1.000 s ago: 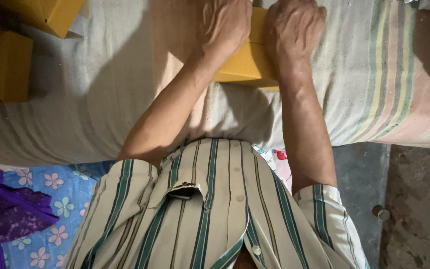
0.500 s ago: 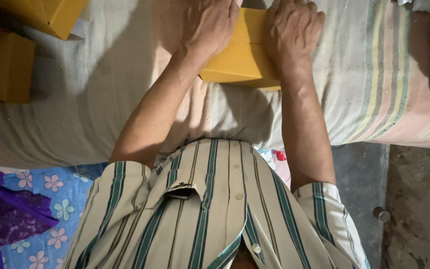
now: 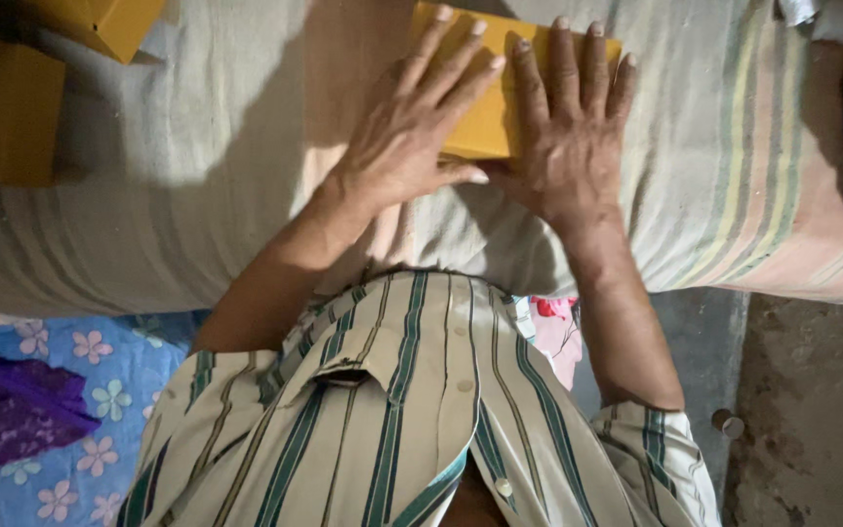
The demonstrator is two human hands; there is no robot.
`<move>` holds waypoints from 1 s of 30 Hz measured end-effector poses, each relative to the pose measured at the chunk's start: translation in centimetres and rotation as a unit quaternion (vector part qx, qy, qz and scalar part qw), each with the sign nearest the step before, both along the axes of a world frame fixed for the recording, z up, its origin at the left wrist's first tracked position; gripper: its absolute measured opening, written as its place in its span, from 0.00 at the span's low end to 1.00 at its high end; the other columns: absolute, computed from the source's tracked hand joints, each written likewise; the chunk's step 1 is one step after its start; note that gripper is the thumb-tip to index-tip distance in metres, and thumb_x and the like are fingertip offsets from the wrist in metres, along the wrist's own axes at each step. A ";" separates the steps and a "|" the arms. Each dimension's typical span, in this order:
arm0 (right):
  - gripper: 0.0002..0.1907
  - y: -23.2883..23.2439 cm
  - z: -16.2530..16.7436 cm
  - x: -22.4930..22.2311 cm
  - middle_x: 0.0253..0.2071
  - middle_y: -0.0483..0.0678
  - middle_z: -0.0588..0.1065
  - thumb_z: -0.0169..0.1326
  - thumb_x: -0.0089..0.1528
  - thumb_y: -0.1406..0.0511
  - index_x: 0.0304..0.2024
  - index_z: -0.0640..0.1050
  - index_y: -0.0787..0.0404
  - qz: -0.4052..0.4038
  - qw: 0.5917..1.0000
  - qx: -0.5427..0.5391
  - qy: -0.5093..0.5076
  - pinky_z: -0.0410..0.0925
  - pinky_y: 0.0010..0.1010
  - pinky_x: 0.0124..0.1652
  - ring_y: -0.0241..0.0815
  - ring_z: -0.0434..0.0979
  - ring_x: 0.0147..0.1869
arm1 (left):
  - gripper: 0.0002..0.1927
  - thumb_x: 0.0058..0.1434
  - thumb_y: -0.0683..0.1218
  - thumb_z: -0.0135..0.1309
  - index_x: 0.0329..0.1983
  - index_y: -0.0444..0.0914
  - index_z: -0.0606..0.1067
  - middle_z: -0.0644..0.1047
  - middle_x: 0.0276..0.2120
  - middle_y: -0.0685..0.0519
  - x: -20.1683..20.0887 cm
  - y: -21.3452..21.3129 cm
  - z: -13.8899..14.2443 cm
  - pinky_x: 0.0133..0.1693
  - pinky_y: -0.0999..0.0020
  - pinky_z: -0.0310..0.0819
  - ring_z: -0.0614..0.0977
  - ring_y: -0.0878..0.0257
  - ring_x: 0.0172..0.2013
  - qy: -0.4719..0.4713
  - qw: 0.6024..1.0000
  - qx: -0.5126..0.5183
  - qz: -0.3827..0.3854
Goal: The person sits on a bed folding yellow cardboard boxes, pressing the flaps and creases flat with their hands, opening each folded box to shape it, and setting finished boxes on the bed beside a stack of flat box blanks.
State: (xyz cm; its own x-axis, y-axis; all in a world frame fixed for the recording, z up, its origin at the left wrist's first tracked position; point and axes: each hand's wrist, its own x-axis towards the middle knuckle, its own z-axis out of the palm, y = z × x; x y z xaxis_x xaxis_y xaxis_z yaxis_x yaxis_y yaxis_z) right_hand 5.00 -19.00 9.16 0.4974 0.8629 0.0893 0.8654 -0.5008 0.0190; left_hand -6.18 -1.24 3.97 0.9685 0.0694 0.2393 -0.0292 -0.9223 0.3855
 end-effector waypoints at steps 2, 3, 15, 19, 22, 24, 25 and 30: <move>0.66 1.7 -2.3 -1.3 0.77 0.65 0.54 0.67 0.48 0.38 0.76 0.57 0.66 0.001 1.000 0.028 -0.013 0.41 0.64 0.73 0.63 0.46 0.81 | 0.60 0.46 0.52 0.75 0.80 0.40 0.56 0.50 0.78 0.48 -0.2 -1.1 -0.3 0.70 0.46 0.55 0.45 0.45 0.76 -0.004 0.996 0.080 0.033; 0.66 2.1 -3.2 -1.4 0.78 0.65 0.54 0.67 0.50 0.38 0.76 0.56 0.69 0.000 0.999 0.045 -0.025 0.42 0.63 0.74 0.60 0.47 0.82 | 0.61 0.47 0.49 0.75 0.82 0.40 0.55 0.49 0.79 0.49 -0.2 -1.4 -0.4 0.70 0.50 0.56 0.44 0.47 0.77 -0.028 0.984 0.165 0.060; 0.65 -4.5 -2.7 0.7 0.80 0.59 0.56 0.78 0.48 0.50 0.78 0.60 0.69 -0.007 0.995 0.091 -0.047 0.43 0.59 0.78 0.58 0.49 0.85 | 0.68 0.48 0.63 0.75 0.82 0.30 0.51 0.46 0.80 0.42 -2.8 2.0 -3.2 0.78 0.49 0.41 0.47 0.47 0.79 -0.044 0.989 0.119 0.070; 0.52 -1.9 -4.1 -0.3 0.76 0.64 0.58 0.69 0.55 0.54 0.73 0.61 0.73 -0.038 0.991 0.066 -0.108 0.39 0.63 0.73 0.60 0.51 0.81 | 0.60 0.54 0.59 0.72 0.79 0.27 0.55 0.50 0.77 0.36 -1.4 -1.0 -3.2 0.74 0.36 0.33 0.49 0.43 0.78 -0.018 0.988 0.124 0.094; 0.35 0.5 -5.8 -1.6 0.77 0.59 0.59 0.58 0.68 0.68 0.75 0.62 0.69 -0.009 0.979 0.064 -0.195 0.37 0.58 0.79 0.54 0.52 0.85 | 0.46 0.66 0.48 0.66 0.78 0.28 0.54 0.48 0.77 0.39 -0.2 -3.5 -3.7 0.77 0.39 0.30 0.46 0.48 0.78 -0.082 0.964 0.228 0.105; 0.30 0.7 -6.2 -1.9 0.76 0.65 0.61 0.52 0.71 0.70 0.74 0.64 0.73 0.008 0.990 0.119 -0.081 0.39 0.60 0.77 0.59 0.55 0.83 | 0.43 0.69 0.46 0.65 0.78 0.29 0.54 0.49 0.78 0.40 -0.1 -3.8 -4.3 0.78 0.39 0.30 0.46 0.49 0.78 -0.083 0.958 0.252 0.108; 0.32 0.3 -6.1 -1.9 0.77 0.61 0.60 0.55 0.69 0.70 0.75 0.64 0.71 0.007 0.988 0.094 -0.125 0.39 0.57 0.79 0.55 0.54 0.83 | 0.42 0.69 0.46 0.65 0.78 0.30 0.55 0.49 0.78 0.40 -0.4 -3.5 -4.6 0.79 0.39 0.31 0.47 0.50 0.78 -0.073 0.958 0.254 0.109; 0.58 -3.6 -3.5 -0.2 0.75 0.64 0.59 0.71 0.45 0.55 0.72 0.62 0.72 -0.046 0.995 0.085 0.025 0.43 0.60 0.72 0.61 0.53 0.78 | 0.57 0.58 0.59 0.71 0.80 0.29 0.53 0.51 0.79 0.39 -2.9 0.4 -5.3 0.76 0.38 0.33 0.49 0.45 0.79 -0.061 0.976 0.184 0.100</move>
